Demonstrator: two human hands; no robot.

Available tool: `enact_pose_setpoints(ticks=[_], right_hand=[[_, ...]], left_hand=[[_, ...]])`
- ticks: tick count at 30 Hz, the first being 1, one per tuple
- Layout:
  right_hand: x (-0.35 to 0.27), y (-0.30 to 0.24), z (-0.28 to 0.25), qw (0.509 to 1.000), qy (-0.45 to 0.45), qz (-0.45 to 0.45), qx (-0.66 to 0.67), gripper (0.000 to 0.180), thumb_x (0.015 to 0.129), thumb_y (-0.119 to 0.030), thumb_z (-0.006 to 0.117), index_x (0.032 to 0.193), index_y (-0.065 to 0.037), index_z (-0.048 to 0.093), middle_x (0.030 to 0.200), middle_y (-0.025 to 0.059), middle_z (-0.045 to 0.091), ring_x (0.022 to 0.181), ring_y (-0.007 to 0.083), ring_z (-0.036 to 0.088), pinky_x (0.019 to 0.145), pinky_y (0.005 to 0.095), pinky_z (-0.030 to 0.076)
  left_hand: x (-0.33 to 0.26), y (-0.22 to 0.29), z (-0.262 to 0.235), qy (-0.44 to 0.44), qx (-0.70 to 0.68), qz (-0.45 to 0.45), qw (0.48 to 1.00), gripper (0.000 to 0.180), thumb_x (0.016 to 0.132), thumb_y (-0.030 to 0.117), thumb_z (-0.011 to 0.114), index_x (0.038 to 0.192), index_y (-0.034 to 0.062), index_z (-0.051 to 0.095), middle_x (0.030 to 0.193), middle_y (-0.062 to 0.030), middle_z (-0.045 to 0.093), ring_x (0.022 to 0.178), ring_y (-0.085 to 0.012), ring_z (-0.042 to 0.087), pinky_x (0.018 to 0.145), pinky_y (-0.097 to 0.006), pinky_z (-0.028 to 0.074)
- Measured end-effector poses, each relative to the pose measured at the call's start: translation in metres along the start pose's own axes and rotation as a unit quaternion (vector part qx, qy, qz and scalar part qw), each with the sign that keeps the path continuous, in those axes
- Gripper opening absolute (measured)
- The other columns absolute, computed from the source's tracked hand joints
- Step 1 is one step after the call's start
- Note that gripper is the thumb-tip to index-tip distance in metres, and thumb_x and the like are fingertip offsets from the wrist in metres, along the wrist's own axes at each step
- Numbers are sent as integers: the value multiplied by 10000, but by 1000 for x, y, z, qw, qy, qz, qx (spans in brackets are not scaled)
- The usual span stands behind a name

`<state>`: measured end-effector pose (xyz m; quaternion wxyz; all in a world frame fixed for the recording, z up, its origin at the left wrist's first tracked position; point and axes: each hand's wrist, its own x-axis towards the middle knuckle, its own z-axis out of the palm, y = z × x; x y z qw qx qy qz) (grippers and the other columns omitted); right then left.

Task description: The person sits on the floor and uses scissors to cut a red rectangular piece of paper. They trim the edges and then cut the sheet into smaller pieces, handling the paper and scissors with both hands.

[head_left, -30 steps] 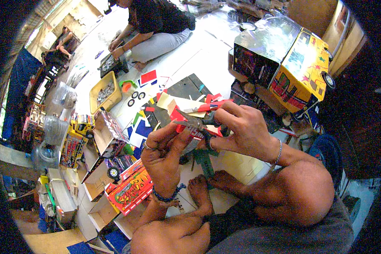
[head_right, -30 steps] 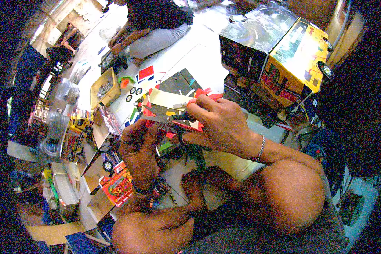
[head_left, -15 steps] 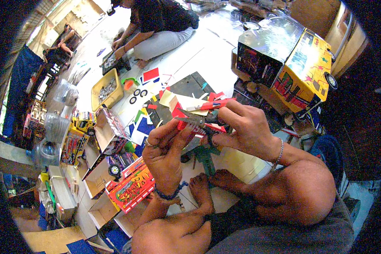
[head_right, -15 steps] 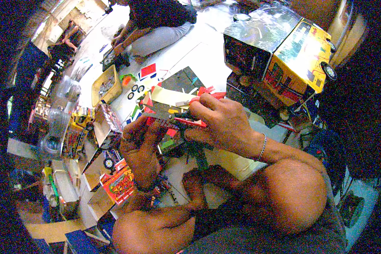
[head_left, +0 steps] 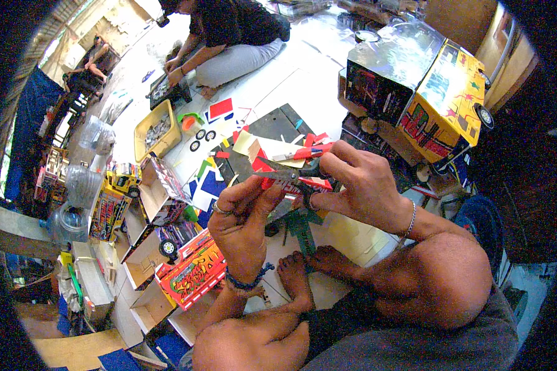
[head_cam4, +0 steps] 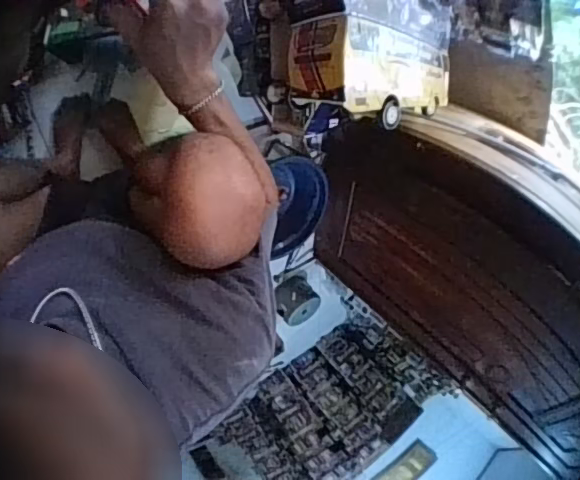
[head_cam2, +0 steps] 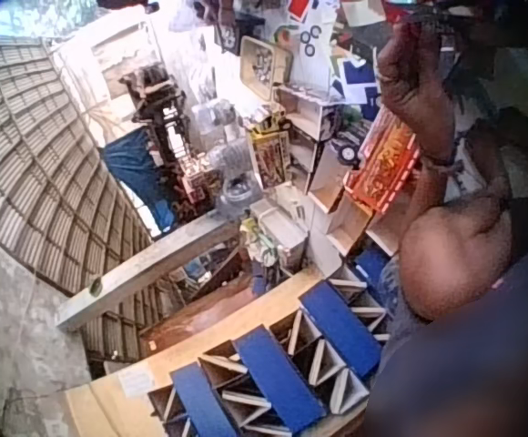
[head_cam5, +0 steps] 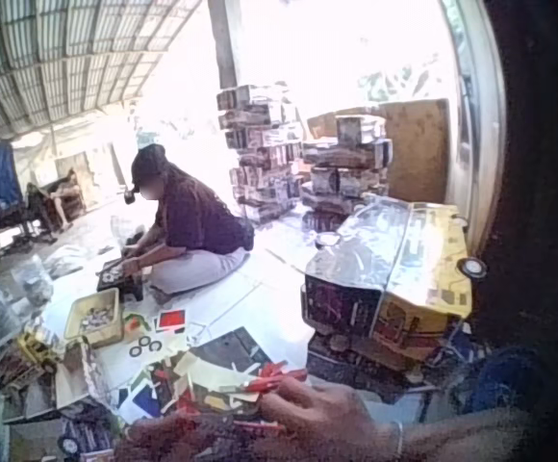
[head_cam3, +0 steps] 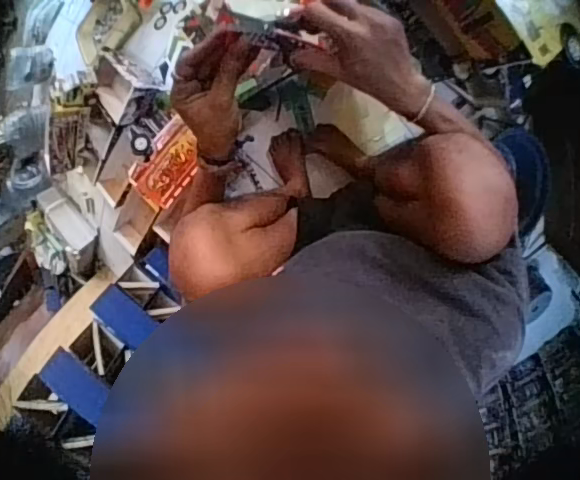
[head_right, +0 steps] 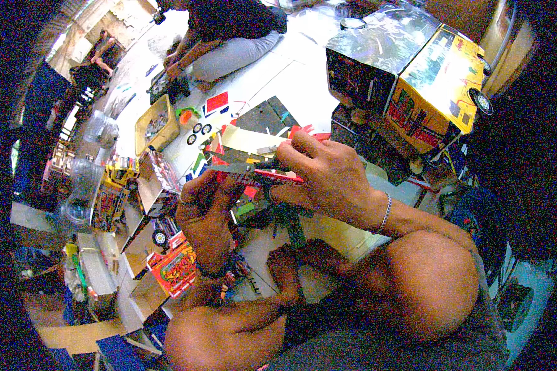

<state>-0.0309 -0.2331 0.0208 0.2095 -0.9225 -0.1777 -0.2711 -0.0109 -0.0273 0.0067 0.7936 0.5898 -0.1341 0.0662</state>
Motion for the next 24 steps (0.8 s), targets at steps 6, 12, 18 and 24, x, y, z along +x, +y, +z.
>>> enact_pose_setpoints(ticks=[6, 12, 18, 24], right_hand=[[-1, 3, 1, 1000, -20, 3, -4, 515, 688, -445, 794, 1006, -113, 561, 967, 104, 570, 725, 307, 651, 584, 410, 533], [1, 2, 0, 1000, 3, -8, 8, 495, 701, -427, 789, 994, -105, 555, 934, 99, 562, 724, 304, 648, 586, 403, 532], [2, 0, -3, 1000, -15, -8, -6, 460, 715, -404, 782, 978, -103, 552, 918, 96, 552, 724, 303, 648, 585, 393, 533], [2, 1, -1, 1000, 8, -1, 21, 443, 685, -244, 815, 1088, -129, 670, 831, 62, 554, 659, 250, 616, 570, 371, 518]], left_hand=[[0, 1, 0, 3, 20, 2, 1000, 249, 846, -106, 694, 1072, -17, 636, 1034, -148, 713, 938, -165, 690, 851, -311, 590], [-1, 2, -2, -6, 27, -3, 1000, 239, 841, -104, 703, 1054, -16, 641, 1010, -135, 715, 926, -155, 689, 845, -300, 587], [0, 1, 1, 5, 6, -4, 1000, 230, 845, -100, 701, 1052, -21, 639, 1011, -137, 716, 926, -151, 688, 837, -294, 589], [1, 0, 1, 3, 13, 3, 1000, 244, 852, -92, 697, 1076, -16, 637, 1023, -133, 717, 939, -148, 686, 834, -288, 590]])
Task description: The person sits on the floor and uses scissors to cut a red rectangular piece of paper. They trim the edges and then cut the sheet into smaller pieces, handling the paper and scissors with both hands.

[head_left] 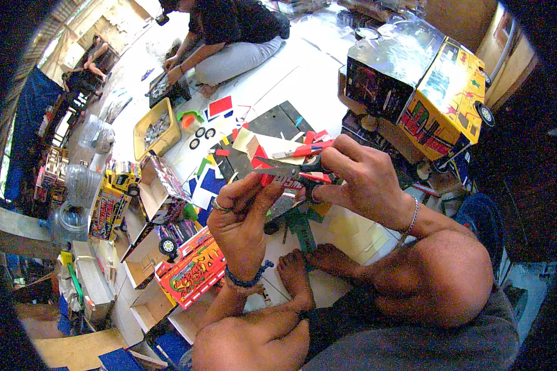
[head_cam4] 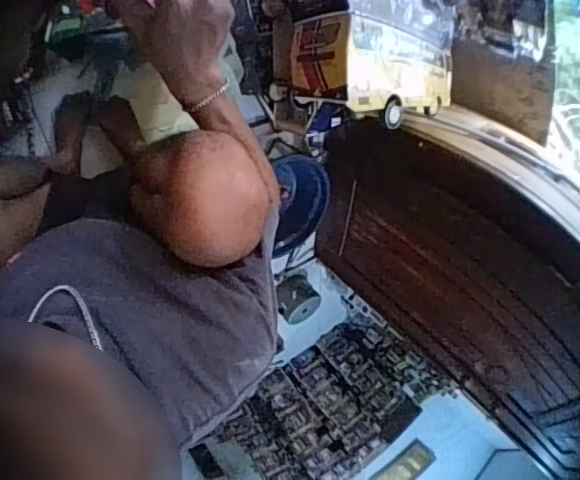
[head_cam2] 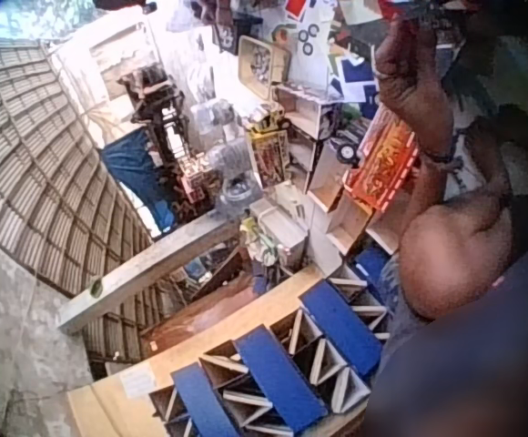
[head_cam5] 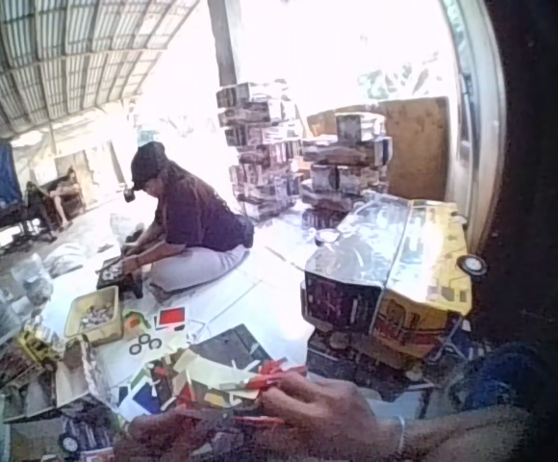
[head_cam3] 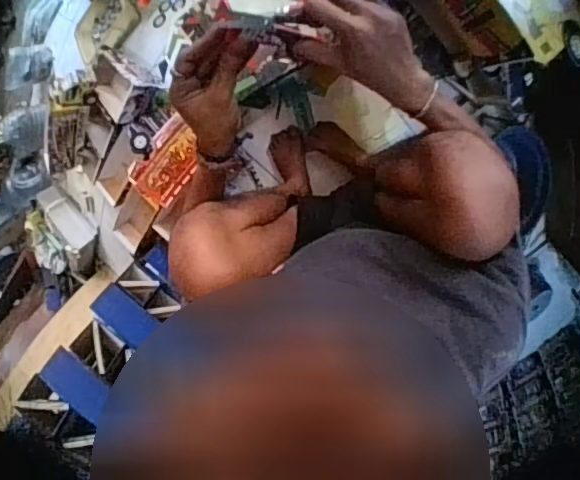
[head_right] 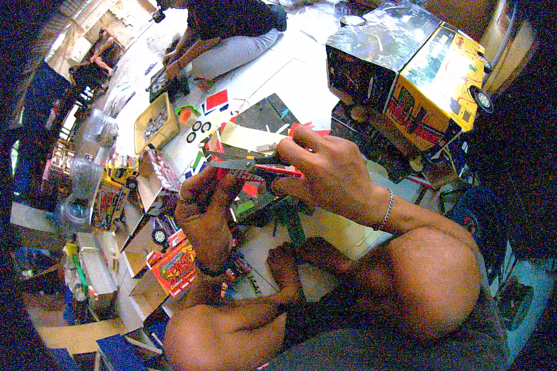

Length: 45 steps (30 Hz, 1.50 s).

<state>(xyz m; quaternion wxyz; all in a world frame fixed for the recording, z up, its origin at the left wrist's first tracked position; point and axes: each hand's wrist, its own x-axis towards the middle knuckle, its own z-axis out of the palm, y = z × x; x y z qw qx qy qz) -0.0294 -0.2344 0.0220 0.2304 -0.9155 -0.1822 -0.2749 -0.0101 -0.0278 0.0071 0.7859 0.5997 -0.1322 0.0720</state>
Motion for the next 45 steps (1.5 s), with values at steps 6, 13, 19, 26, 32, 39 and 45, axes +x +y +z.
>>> enact_pose_setpoints(ticks=[6, 13, 19, 26, 32, 39, 45], right_hand=[[-3, 3, 0, 997, -44, 53, 41, 413, 725, -307, 790, 1004, -96, 571, 947, 105, 612, 748, 318, 659, 614, 391, 546], [-8, 8, 16, 859, -79, 265, 430, 503, 799, -215, 760, 1174, -43, 473, 1013, 115, 642, 926, 199, 661, 761, 337, 526], [-11, 7, 23, 842, -41, 231, 485, 475, 803, -80, 714, 1182, -41, 430, 1002, 83, 623, 993, 144, 636, 810, 297, 515], [-7, 0, 16, 798, -80, 291, 522, 458, 796, -56, 709, 1162, -31, 436, 1002, 85, 625, 1025, 173, 649, 825, 301, 518], [-1, -8, 7, 875, -108, 225, 414, 425, 793, -89, 728, 1150, -28, 507, 1032, 98, 657, 962, 171, 653, 762, 322, 531], [-6, 33, 7, 959, 47, 208, 187, 332, 788, -158, 748, 1055, -5, 627, 968, 119, 636, 926, 243, 657, 813, 341, 527], [-88, 103, 31, 917, -197, 346, -23, 310, 797, -311, 738, 943, -39, 722, 908, 163, 716, 836, 349, 688, 783, 438, 537]], left_hand=[[2, 2, -2, 18, 19, -24, 999, 251, 882, -30, 692, 1120, -6, 617, 1056, -151, 704, 936, -201, 694, 830, -321, 595], [5, 0, -2, 7, -44, -49, 998, 291, 911, -22, 658, 1195, 3, 599, 1109, -133, 697, 983, -169, 681, 847, -303, 599], [6, -3, -3, -27, -79, -57, 995, 289, 933, -14, 629, 1216, 10, 572, 1139, -126, 681, 1026, -177, 669, 872, -329, 597], [3, -3, 1, -18, -55, -92, 994, 282, 938, 18, 643, 1217, 19, 601, 1121, -103, 685, 1005, -153, 667, 857, -290, 578], [6, -10, -1, -6, -105, -148, 983, 257, 933, 76, 672, 1177, 15, 625, 1053, -91, 698, 941, -153, 685, 807, -287, 583], [10, -6, -11, 63, -140, -201, 967, 150, 926, 81, 676, 1067, 34, 663, 987, -106, 711, 904, -203, 712, 761, -323, 609], [13, 1, -18, 105, -144, -202, 963, 217, 912, 125, 699, 1105, 49, 636, 974, -117, 719, 847, -209, 710, 739, -323, 598]])
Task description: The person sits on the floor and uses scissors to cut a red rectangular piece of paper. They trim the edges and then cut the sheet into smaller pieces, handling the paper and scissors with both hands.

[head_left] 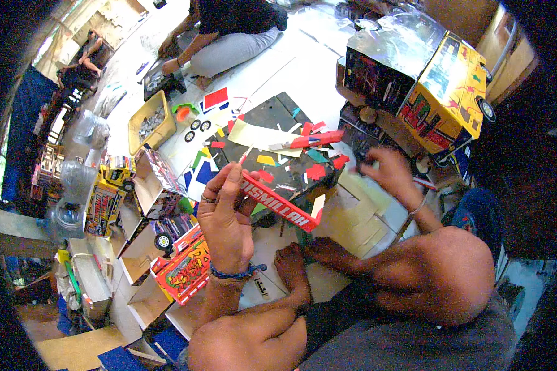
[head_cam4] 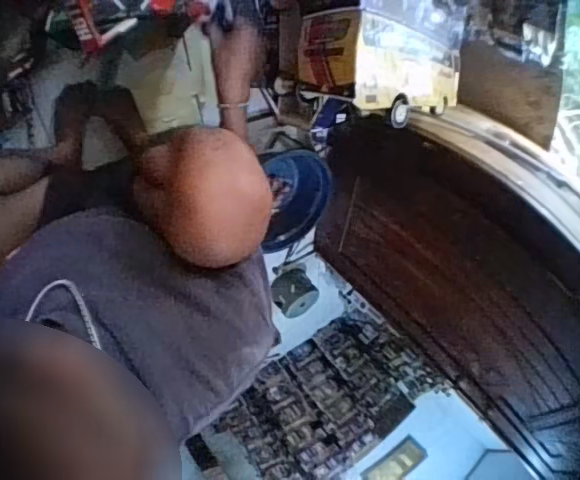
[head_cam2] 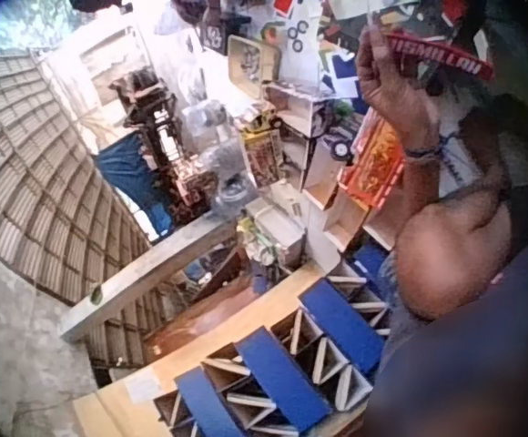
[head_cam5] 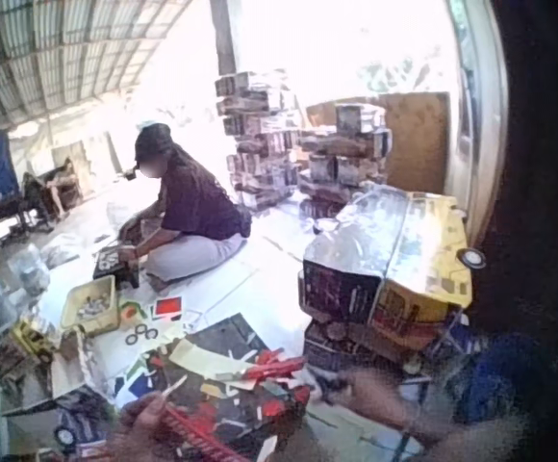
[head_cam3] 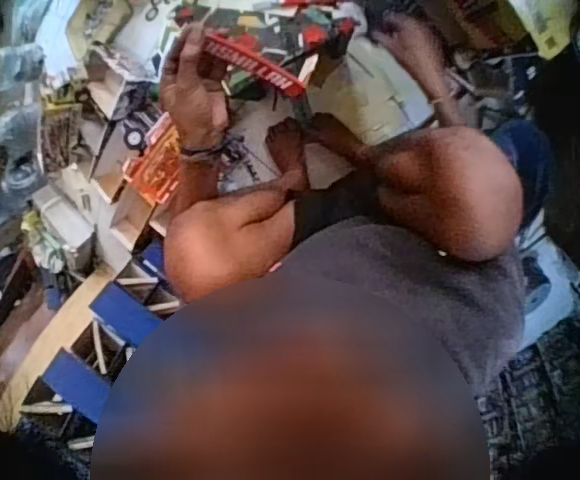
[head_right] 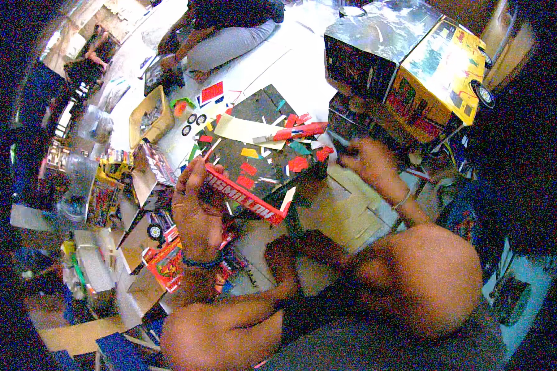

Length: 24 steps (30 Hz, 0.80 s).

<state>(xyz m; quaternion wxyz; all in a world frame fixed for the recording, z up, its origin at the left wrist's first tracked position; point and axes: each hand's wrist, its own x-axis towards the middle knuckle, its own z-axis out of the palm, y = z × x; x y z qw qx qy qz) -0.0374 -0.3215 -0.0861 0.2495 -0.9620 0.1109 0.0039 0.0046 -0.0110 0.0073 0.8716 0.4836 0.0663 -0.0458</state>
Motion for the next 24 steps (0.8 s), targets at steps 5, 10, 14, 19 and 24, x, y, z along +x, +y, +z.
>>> enact_pose_setpoints(ticks=[5, 10, 14, 19, 24], right_hand=[[-58, 64, 104, 995, -51, 57, -63, 449, 720, -474, 792, 894, -90, 637, 728, 139, 671, 722, 361, 663, 640, 486, 499], [-102, 90, 159, 982, -102, -30, -157, 314, 745, -291, 764, 973, -117, 633, 905, 146, 609, 723, 367, 649, 646, 492, 511], [-111, 93, 172, 964, -161, -61, -202, 237, 783, -239, 717, 976, -121, 646, 880, 130, 588, 736, 353, 658, 641, 495, 521], [-100, 96, 166, 963, -224, -82, -126, 260, 873, -279, 589, 776, -71, 712, 773, 183, 691, 708, 371, 694, 641, 565, 529], [-86, 88, 157, 951, -285, -83, -92, 293, 877, -309, 592, 837, -38, 694, 770, 207, 683, 715, 399, 684, 618, 526, 538]], left_hand=[[1, -1, -7, 18, -3, -10, 1000, 195, 925, 158, 686, 1087, 60, 638, 898, -80, 718, 803, -177, 702, 705, -297, 586], [8, -3, -19, -8, 6, -25, 1000, 214, 952, 159, 656, 1150, 83, 631, 1005, -75, 708, 906, -187, 706, 776, -331, 611], [18, 0, -25, 22, -4, -21, 1000, 243, 967, 188, 638, 1184, 83, 604, 1045, -81, 697, 973, -186, 685, 809, -323, 588], [35, -3, -27, -22, 51, -7, 998, 285, 996, 175, 586, 1262, 77, 554, 1095, -72, 669, 985, -168, 669, 877, -319, 574], [46, -21, -35, -71, -38, -122, 989, 378, 1017, 209, 546, 1363, 62, 501, 1140, -51, 649, 987, -151, 662, 871, -320, 570]])
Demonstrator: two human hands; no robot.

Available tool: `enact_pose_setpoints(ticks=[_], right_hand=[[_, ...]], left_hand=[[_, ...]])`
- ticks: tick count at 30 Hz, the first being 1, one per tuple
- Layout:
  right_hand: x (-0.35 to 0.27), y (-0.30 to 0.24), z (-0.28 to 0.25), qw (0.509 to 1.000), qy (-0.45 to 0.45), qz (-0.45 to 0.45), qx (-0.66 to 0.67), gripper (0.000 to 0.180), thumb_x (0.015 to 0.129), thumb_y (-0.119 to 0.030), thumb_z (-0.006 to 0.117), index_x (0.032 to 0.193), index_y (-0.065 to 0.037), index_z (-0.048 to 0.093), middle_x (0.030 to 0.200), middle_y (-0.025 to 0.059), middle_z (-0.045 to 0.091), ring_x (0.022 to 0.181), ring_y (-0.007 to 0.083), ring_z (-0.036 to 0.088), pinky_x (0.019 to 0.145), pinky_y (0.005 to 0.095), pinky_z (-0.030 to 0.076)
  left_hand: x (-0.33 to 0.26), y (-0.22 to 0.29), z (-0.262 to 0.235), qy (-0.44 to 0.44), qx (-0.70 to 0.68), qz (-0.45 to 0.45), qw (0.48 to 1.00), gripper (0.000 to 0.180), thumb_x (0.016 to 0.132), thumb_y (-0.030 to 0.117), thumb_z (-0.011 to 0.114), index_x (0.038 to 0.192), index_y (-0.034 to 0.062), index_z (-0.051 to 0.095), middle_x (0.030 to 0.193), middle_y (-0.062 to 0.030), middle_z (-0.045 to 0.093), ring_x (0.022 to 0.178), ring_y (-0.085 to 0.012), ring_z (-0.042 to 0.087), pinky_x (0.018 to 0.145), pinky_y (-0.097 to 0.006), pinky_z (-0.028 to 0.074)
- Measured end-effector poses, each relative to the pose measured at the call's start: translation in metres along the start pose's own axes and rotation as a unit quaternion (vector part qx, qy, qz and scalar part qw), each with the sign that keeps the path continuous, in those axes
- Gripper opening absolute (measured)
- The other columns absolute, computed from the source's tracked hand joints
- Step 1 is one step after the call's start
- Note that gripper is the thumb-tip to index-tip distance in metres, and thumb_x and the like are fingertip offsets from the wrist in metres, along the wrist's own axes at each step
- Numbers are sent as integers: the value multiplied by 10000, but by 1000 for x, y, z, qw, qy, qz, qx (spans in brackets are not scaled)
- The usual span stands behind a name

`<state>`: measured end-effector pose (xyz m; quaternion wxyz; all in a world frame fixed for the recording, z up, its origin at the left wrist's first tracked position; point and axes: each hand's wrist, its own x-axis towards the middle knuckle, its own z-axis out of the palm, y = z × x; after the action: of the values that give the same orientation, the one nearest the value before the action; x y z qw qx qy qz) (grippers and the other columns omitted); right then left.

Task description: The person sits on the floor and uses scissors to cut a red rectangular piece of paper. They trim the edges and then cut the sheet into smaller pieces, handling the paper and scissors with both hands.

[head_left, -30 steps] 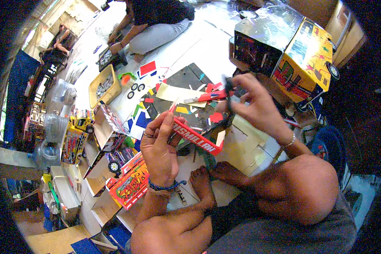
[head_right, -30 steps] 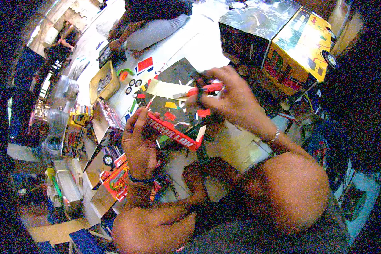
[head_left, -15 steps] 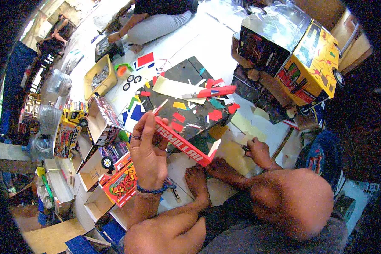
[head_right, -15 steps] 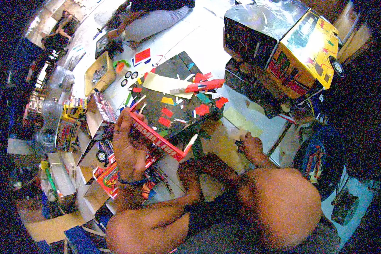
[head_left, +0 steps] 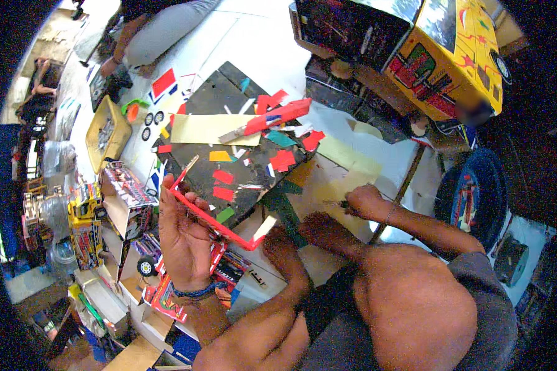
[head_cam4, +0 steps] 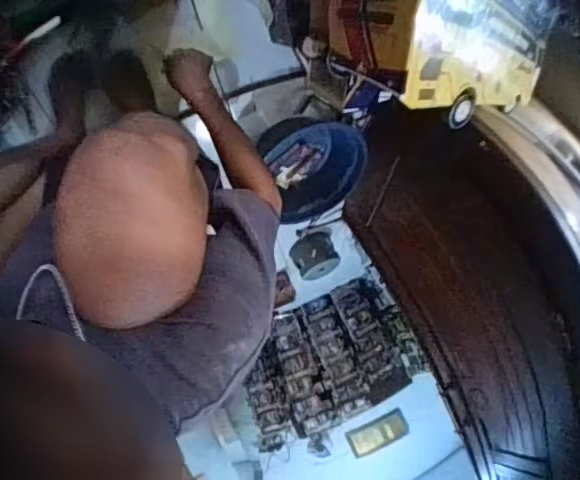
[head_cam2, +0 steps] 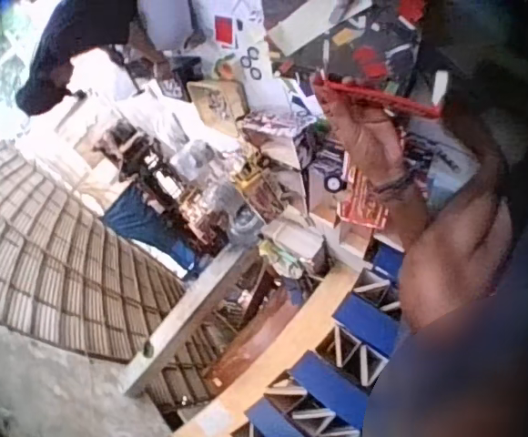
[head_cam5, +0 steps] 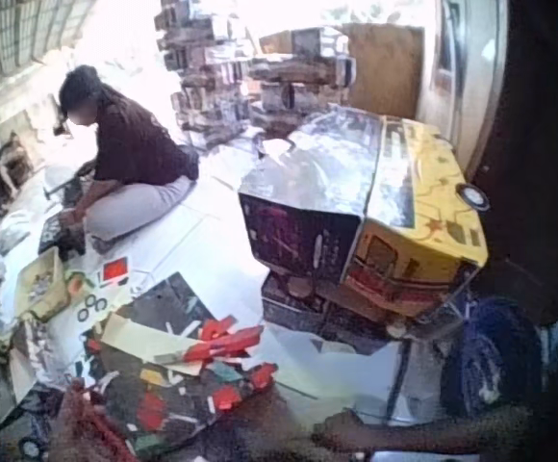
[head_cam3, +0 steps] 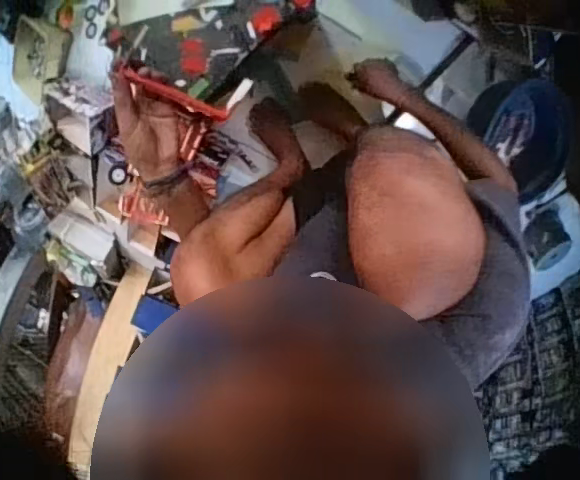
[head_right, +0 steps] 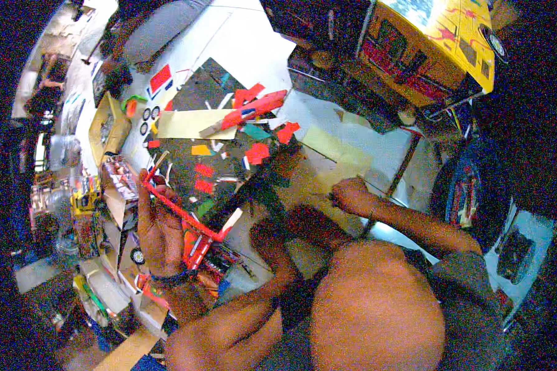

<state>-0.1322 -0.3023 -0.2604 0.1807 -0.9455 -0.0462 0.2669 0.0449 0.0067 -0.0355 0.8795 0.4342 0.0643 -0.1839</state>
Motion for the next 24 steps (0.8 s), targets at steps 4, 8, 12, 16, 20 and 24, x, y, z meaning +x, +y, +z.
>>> enact_pose_setpoints(ticks=[4, 8, 12, 16, 20, 24], right_hand=[[13, -22, 1, 997, 42, -43, 46, 283, 902, -243, 521, 1063, -41, 637, 858, 203, 693, 744, 402, 682, 624, 531, 538], [24, -31, 2, 993, 79, -84, 9, 217, 882, -153, 541, 1083, -79, 574, 899, 146, 684, 767, 352, 689, 622, 490, 536], [28, -18, -6, 996, 46, -65, 28, 168, 884, -161, 546, 1032, -87, 574, 871, 160, 679, 760, 390, 676, 625, 497, 534], [31, -10, -14, 992, 3, -19, 121, 251, 871, -231, 554, 1047, -83, 656, 880, 169, 698, 811, 387, 678, 712, 492, 530], [38, -4, -15, 988, -2, -29, 149, 248, 872, -239, 558, 1033, -91, 674, 899, 182, 698, 839, 402, 674, 726, 487, 530], [50, 2, -4, 989, -88, 1, 119, 276, 831, -211, 612, 1070, -84, 665, 944, 194, 697, 869, 404, 673, 741, 489, 535]], left_hand=[[14, -14, -11, 32, 31, -35, 998, 381, 1016, 210, 545, 1355, 38, 519, 1163, -65, 644, 977, -149, 654, 861, -321, 562], [30, -30, -12, 84, 106, -41, 990, 341, 1016, 212, 544, 1303, 30, 566, 1156, -93, 659, 952, -163, 654, 856, -329, 564], [47, -47, -7, 128, 343, -4, 930, 285, 1015, 208, 572, 1226, 22, 622, 1105, -62, 665, 942, -95, 618, 820, -253, 516], [55, -49, -5, 97, 532, 134, 831, 253, 994, 224, 612, 1170, 55, 676, 1032, -61, 701, 827, -97, 633, 735, -250, 519], [79, -30, -11, 72, 721, 327, 606, 213, 911, 168, 680, 1113, 114, 725, 1170, -107, 678, 1005, -275, 631, 928, -390, 485], [115, 2, -21, 66, 705, 322, 629, 151, 901, 149, 685, 1045, 108, 707, 1190, -108, 673, 1104, -302, 606, 993, -411, 455]])
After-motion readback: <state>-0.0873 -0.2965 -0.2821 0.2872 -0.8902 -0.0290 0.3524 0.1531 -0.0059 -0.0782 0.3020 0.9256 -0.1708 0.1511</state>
